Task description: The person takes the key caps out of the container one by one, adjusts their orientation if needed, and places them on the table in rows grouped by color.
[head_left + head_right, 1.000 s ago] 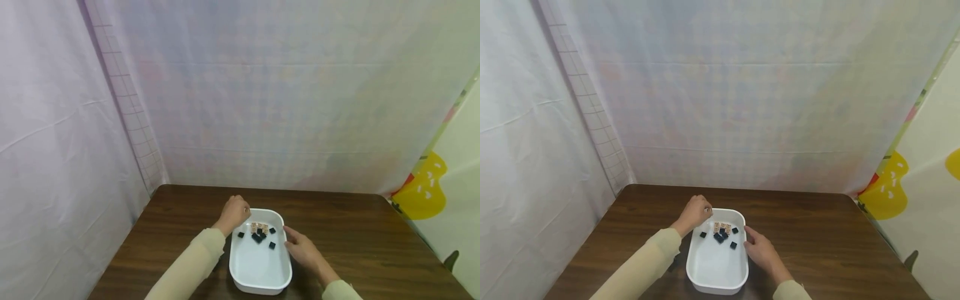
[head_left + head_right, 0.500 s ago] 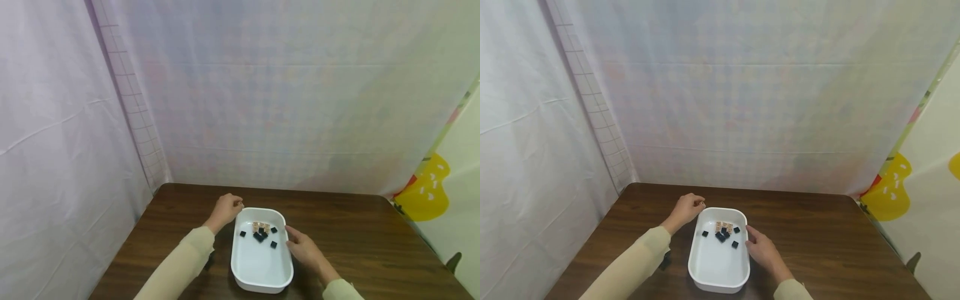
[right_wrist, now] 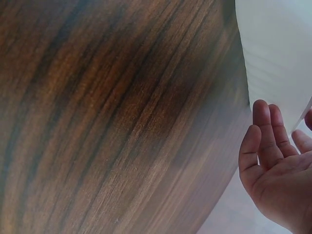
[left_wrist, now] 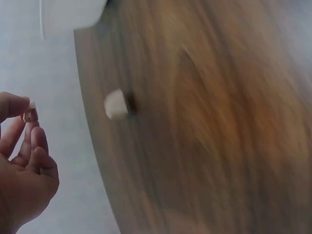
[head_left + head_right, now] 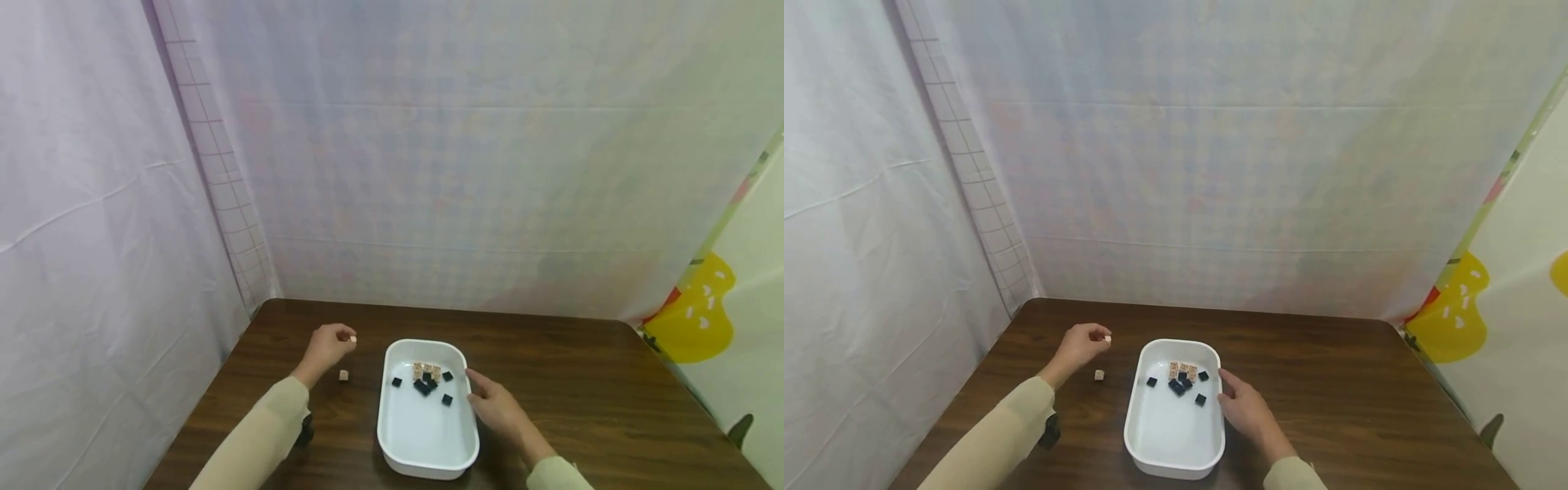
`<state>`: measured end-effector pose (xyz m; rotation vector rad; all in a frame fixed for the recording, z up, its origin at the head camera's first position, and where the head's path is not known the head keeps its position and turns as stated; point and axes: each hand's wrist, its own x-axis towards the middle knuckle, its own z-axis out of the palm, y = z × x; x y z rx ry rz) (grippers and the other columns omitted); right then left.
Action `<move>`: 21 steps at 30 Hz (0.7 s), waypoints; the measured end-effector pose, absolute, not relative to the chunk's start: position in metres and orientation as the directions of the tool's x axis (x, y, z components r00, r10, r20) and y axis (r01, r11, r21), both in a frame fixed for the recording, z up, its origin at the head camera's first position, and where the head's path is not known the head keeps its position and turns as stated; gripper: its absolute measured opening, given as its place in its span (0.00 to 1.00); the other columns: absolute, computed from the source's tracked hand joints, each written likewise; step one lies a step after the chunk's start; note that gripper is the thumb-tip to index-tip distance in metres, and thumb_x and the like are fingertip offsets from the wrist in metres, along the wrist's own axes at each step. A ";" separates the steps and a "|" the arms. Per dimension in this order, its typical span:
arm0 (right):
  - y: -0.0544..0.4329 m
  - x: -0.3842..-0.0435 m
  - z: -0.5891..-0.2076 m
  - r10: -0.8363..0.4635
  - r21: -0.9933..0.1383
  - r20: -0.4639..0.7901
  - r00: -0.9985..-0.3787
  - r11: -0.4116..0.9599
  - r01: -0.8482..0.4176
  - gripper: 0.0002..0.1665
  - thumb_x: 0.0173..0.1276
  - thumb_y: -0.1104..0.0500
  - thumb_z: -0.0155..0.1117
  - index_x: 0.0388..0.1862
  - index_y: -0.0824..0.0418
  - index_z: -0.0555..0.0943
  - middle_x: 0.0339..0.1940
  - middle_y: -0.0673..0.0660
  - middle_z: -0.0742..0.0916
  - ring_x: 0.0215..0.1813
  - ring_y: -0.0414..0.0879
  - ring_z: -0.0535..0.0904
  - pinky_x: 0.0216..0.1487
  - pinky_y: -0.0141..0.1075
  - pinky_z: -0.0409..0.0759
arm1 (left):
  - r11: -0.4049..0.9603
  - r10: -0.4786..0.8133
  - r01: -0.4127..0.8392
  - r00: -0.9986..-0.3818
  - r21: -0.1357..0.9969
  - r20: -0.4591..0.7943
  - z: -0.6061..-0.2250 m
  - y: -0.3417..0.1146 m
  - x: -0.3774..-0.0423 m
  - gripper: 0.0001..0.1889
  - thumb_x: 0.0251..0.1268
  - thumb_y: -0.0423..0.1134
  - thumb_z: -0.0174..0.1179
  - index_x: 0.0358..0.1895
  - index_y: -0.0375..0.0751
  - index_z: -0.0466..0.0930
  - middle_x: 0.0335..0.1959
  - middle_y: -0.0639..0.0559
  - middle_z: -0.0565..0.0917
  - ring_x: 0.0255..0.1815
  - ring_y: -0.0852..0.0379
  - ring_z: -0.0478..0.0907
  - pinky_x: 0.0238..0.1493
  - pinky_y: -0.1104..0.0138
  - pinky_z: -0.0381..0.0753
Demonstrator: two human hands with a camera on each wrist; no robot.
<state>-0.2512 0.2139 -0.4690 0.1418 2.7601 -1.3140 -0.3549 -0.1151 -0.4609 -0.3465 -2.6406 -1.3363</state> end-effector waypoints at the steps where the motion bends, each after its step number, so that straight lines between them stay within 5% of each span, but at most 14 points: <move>1: 0.214 -0.251 -0.469 0.050 -0.768 -0.116 -0.992 0.629 0.122 0.32 0.70 0.63 0.56 0.72 0.65 0.68 0.49 0.68 0.84 0.46 0.55 0.81 0.51 0.55 0.78 | 0.575 0.122 0.266 -0.963 0.774 0.240 -0.463 -0.120 -0.355 0.09 0.59 0.31 0.66 0.43 0.33 0.86 0.35 0.48 0.84 0.36 0.52 0.79 0.39 0.58 0.79; 12: 0.214 -0.253 -0.470 0.054 -0.756 -0.129 -0.990 0.641 0.134 0.32 0.70 0.62 0.56 0.73 0.64 0.68 0.49 0.68 0.84 0.47 0.55 0.81 0.51 0.56 0.77 | 0.600 0.087 0.187 -0.982 0.778 0.169 -0.481 -0.154 -0.347 0.10 0.61 0.29 0.64 0.45 0.30 0.85 0.37 0.46 0.85 0.40 0.49 0.81 0.42 0.56 0.80; 21: 0.214 -0.253 -0.469 0.058 -0.750 -0.138 -0.989 0.645 0.142 0.32 0.70 0.62 0.56 0.73 0.63 0.68 0.49 0.67 0.84 0.47 0.55 0.81 0.51 0.56 0.77 | 0.631 0.124 0.158 -0.987 0.759 0.102 -0.492 -0.164 -0.343 0.08 0.49 0.28 0.71 0.35 0.34 0.85 0.29 0.51 0.82 0.31 0.55 0.76 0.33 0.63 0.76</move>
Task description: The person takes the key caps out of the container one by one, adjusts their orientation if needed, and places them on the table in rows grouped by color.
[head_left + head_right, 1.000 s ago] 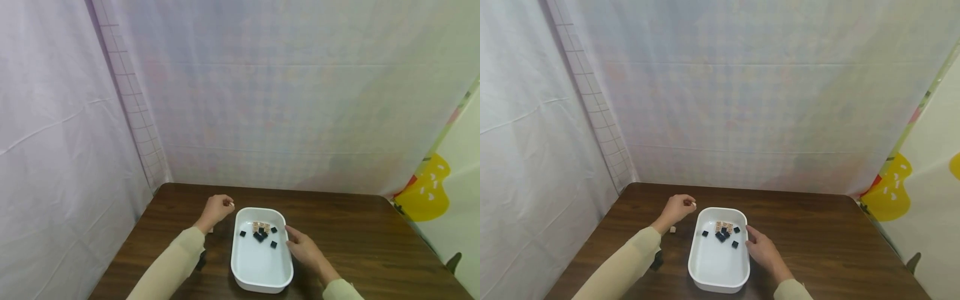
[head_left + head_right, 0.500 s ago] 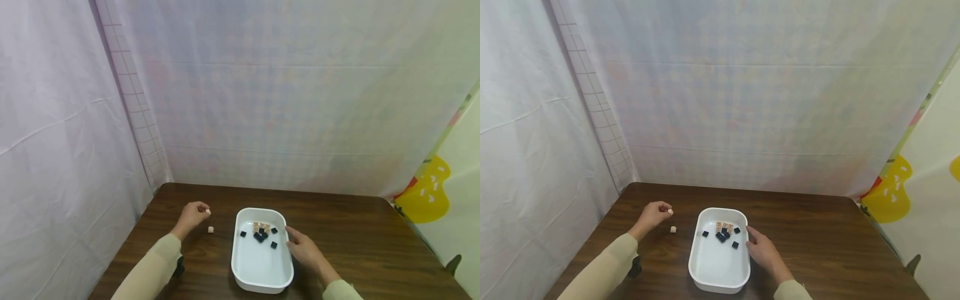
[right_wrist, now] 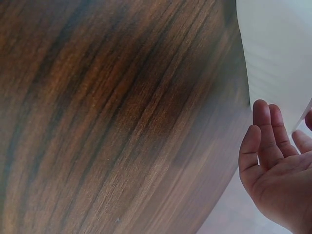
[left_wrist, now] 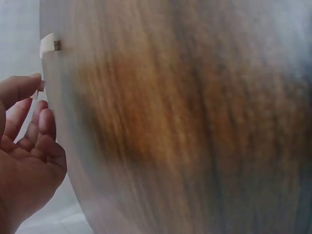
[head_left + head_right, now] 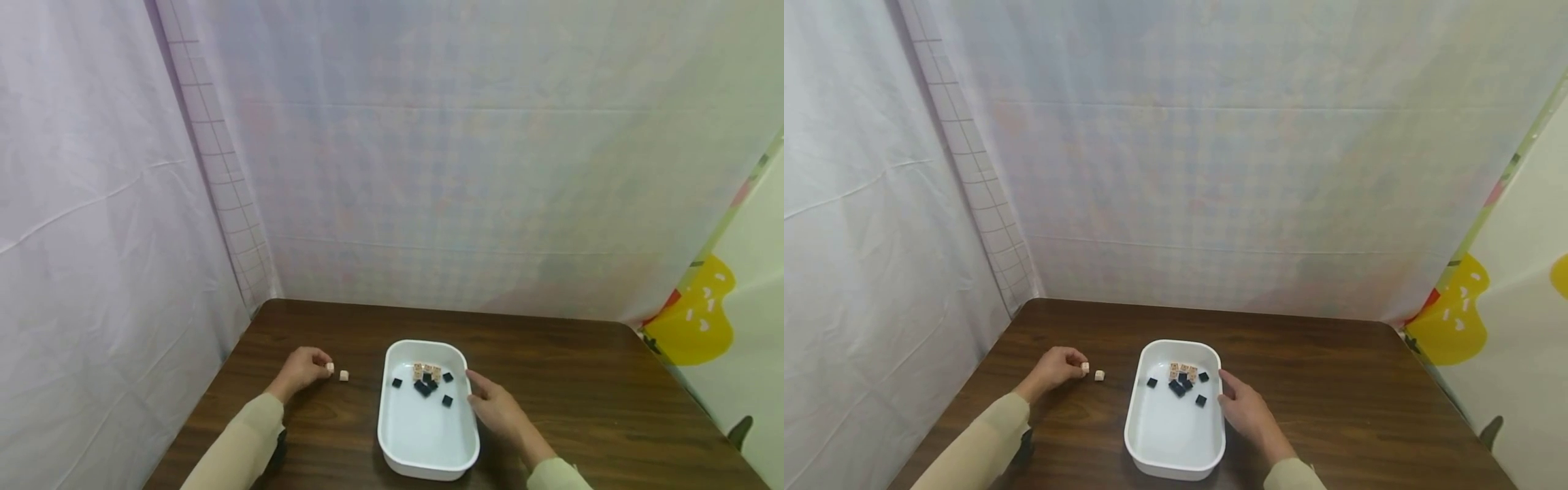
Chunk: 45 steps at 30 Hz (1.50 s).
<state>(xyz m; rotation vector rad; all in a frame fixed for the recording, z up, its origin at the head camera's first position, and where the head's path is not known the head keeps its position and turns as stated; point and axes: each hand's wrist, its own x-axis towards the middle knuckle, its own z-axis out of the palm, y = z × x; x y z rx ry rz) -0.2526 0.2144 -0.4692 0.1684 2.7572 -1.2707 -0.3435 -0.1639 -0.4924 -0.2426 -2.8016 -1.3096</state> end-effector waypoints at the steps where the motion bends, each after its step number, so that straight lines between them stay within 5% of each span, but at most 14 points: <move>1: 0.215 -0.253 -0.469 0.058 -0.751 -0.138 -0.989 0.645 0.142 0.32 0.71 0.62 0.56 0.73 0.63 0.68 0.49 0.67 0.84 0.47 0.55 0.81 0.51 0.56 0.77 | 0.627 0.135 0.156 -0.987 0.763 0.091 -0.494 -0.164 -0.343 0.08 0.49 0.27 0.70 0.34 0.34 0.85 0.28 0.52 0.82 0.31 0.56 0.76 0.33 0.64 0.75; 18: 0.213 -0.250 -0.469 0.046 -0.769 -0.115 -0.992 0.628 0.118 0.31 0.71 0.63 0.56 0.73 0.65 0.68 0.52 0.71 0.83 0.51 0.58 0.81 0.53 0.56 0.78 | 0.634 0.196 0.188 -0.977 0.750 0.079 -0.502 -0.156 -0.342 0.07 0.46 0.23 0.68 0.32 0.32 0.85 0.23 0.52 0.80 0.25 0.58 0.73 0.28 0.67 0.73; 31: 0.211 -0.250 -0.467 0.047 -0.767 -0.127 -0.991 0.629 0.128 0.31 0.72 0.63 0.55 0.73 0.65 0.67 0.53 0.72 0.82 0.51 0.59 0.81 0.53 0.57 0.77 | 0.634 0.174 0.134 -0.984 0.761 0.028 -0.498 -0.153 -0.343 0.15 0.48 0.25 0.69 0.43 0.32 0.83 0.27 0.51 0.79 0.28 0.56 0.74 0.30 0.65 0.74; 45: 0.213 -0.250 -0.471 0.040 -0.774 -0.083 -0.996 0.627 0.089 0.31 0.71 0.63 0.55 0.72 0.66 0.67 0.53 0.73 0.82 0.52 0.61 0.81 0.53 0.57 0.77 | 0.581 0.229 0.275 -0.958 0.766 0.171 -0.473 -0.128 -0.350 0.14 0.59 0.31 0.68 0.48 0.32 0.83 0.44 0.42 0.85 0.47 0.44 0.81 0.49 0.52 0.79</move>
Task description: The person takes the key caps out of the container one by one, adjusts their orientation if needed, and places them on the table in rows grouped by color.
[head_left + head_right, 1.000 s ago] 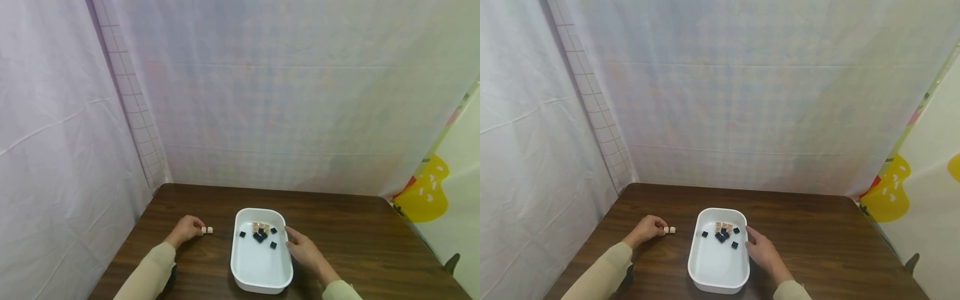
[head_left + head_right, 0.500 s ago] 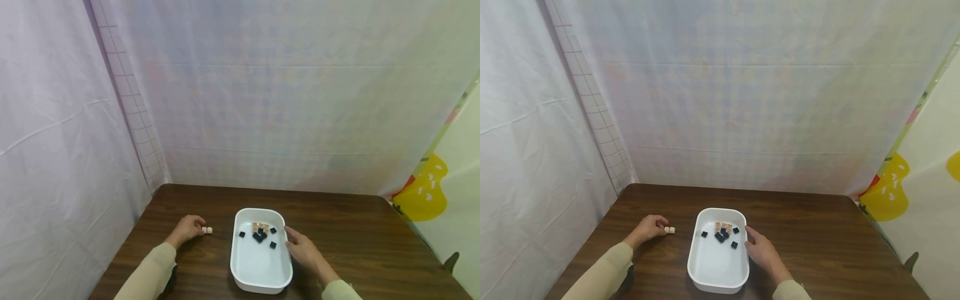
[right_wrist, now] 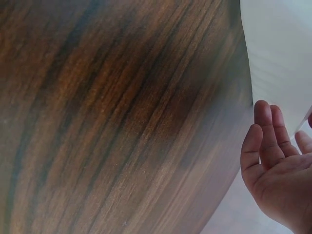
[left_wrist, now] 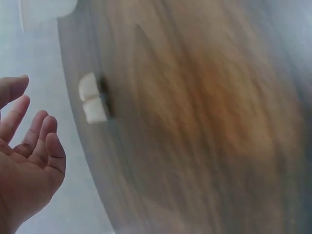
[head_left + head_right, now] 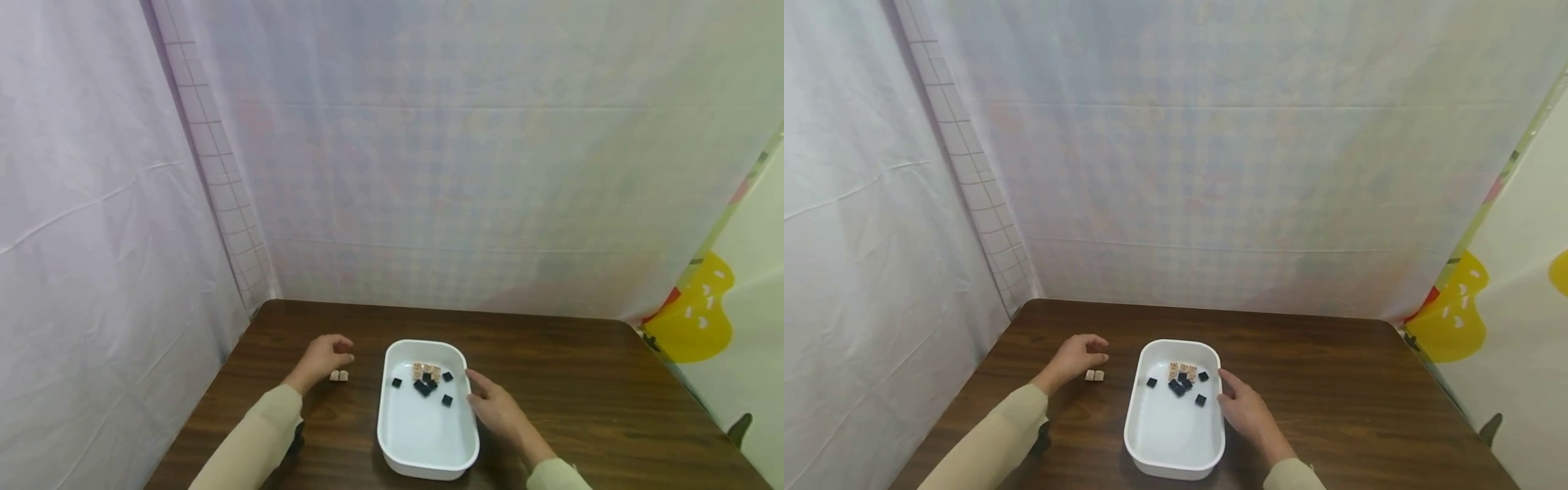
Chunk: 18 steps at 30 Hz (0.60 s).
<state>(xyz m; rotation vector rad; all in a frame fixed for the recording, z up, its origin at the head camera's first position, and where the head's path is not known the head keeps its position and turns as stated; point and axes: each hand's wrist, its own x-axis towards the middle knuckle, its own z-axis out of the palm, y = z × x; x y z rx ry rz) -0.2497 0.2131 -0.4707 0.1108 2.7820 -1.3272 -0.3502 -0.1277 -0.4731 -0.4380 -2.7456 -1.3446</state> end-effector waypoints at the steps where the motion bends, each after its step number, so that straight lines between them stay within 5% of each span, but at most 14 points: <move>1: 0.213 -0.250 -0.471 0.041 -0.775 -0.079 -0.996 0.626 0.088 0.31 0.70 0.63 0.56 0.72 0.65 0.68 0.53 0.73 0.82 0.51 0.61 0.81 0.53 0.57 0.77 | 0.577 0.234 0.278 -0.957 0.768 0.171 -0.471 -0.124 -0.350 0.14 0.59 0.32 0.68 0.48 0.32 0.83 0.44 0.42 0.85 0.48 0.44 0.81 0.49 0.51 0.79; 18: 0.213 -0.251 -0.471 0.064 -0.756 -0.060 -0.996 0.649 0.088 0.31 0.68 0.62 0.56 0.71 0.65 0.70 0.48 0.69 0.84 0.46 0.57 0.81 0.50 0.55 0.78 | 0.572 0.339 0.379 -0.917 0.728 0.211 -0.454 -0.070 -0.353 0.12 0.60 0.35 0.68 0.47 0.36 0.85 0.46 0.44 0.81 0.50 0.45 0.78 0.50 0.53 0.78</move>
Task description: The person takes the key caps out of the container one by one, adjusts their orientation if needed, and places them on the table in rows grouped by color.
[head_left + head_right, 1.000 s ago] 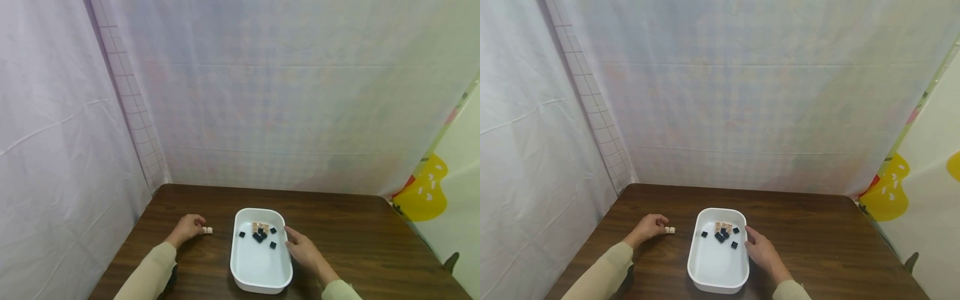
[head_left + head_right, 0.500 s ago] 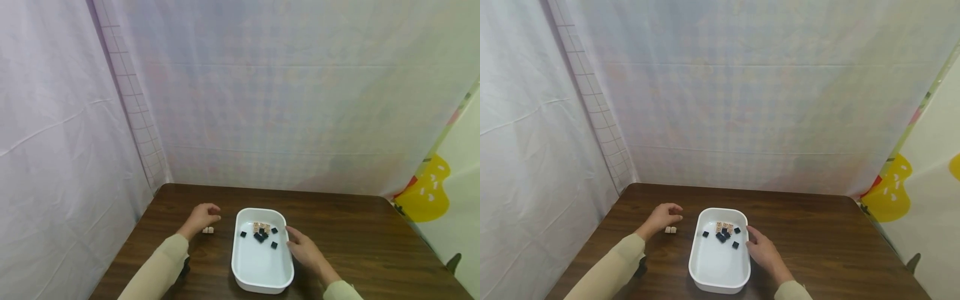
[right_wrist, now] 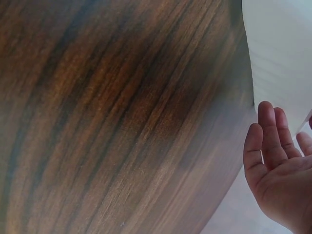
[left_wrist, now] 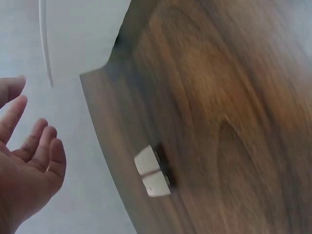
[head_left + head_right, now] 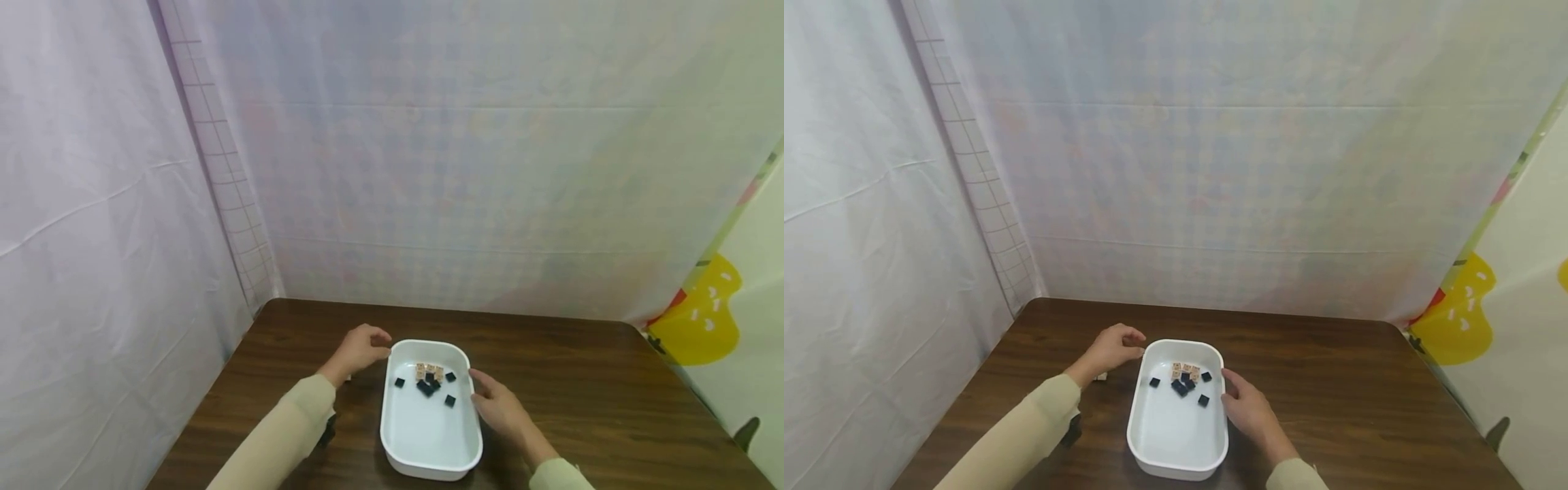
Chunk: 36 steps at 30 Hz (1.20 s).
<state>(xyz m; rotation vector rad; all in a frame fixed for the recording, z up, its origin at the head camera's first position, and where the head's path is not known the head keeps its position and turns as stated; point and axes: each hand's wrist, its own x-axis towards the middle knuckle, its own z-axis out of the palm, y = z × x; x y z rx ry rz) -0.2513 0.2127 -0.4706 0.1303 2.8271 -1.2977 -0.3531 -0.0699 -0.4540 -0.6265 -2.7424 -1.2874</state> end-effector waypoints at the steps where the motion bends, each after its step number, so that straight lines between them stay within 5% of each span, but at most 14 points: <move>1: 0.213 -0.251 -0.471 0.063 -0.758 -0.058 -0.996 0.646 0.085 0.31 0.68 0.63 0.56 0.71 0.65 0.70 0.48 0.69 0.84 0.46 0.57 0.81 0.49 0.55 0.78 | 0.579 0.345 0.386 -0.914 0.718 0.213 -0.454 -0.066 -0.354 0.12 0.60 0.35 0.68 0.46 0.36 0.85 0.46 0.44 0.81 0.51 0.45 0.77 0.52 0.53 0.77; 15: 0.213 -0.253 -0.475 0.070 -0.783 -0.089 -0.994 0.612 0.113 0.32 0.69 0.63 0.56 0.72 0.65 0.68 0.45 0.65 0.85 0.43 0.54 0.82 0.47 0.53 0.80 | 0.671 0.414 0.389 -0.903 0.631 0.116 -0.463 -0.028 -0.347 0.11 0.63 0.40 0.68 0.47 0.45 0.87 0.72 0.35 0.64 0.73 0.35 0.58 0.67 0.43 0.62; 29: 0.213 -0.249 -0.474 0.064 -0.792 -0.102 -0.993 0.599 0.120 0.31 0.70 0.63 0.57 0.72 0.63 0.69 0.49 0.69 0.84 0.48 0.57 0.81 0.51 0.56 0.78 | 0.798 0.458 0.461 -0.882 0.388 0.107 -0.477 -0.007 -0.348 0.06 0.58 0.44 0.71 0.39 0.52 0.90 0.70 0.38 0.68 0.75 0.36 0.55 0.70 0.42 0.55; 36: 0.214 -0.251 -0.473 0.062 -0.790 -0.106 -0.992 0.600 0.122 0.32 0.70 0.62 0.56 0.73 0.63 0.68 0.55 0.72 0.82 0.54 0.62 0.80 0.55 0.60 0.75 | 0.851 0.491 0.500 -0.866 0.161 0.096 -0.476 0.005 -0.352 0.07 0.56 0.45 0.73 0.39 0.58 0.90 0.74 0.42 0.65 0.77 0.38 0.50 0.73 0.43 0.49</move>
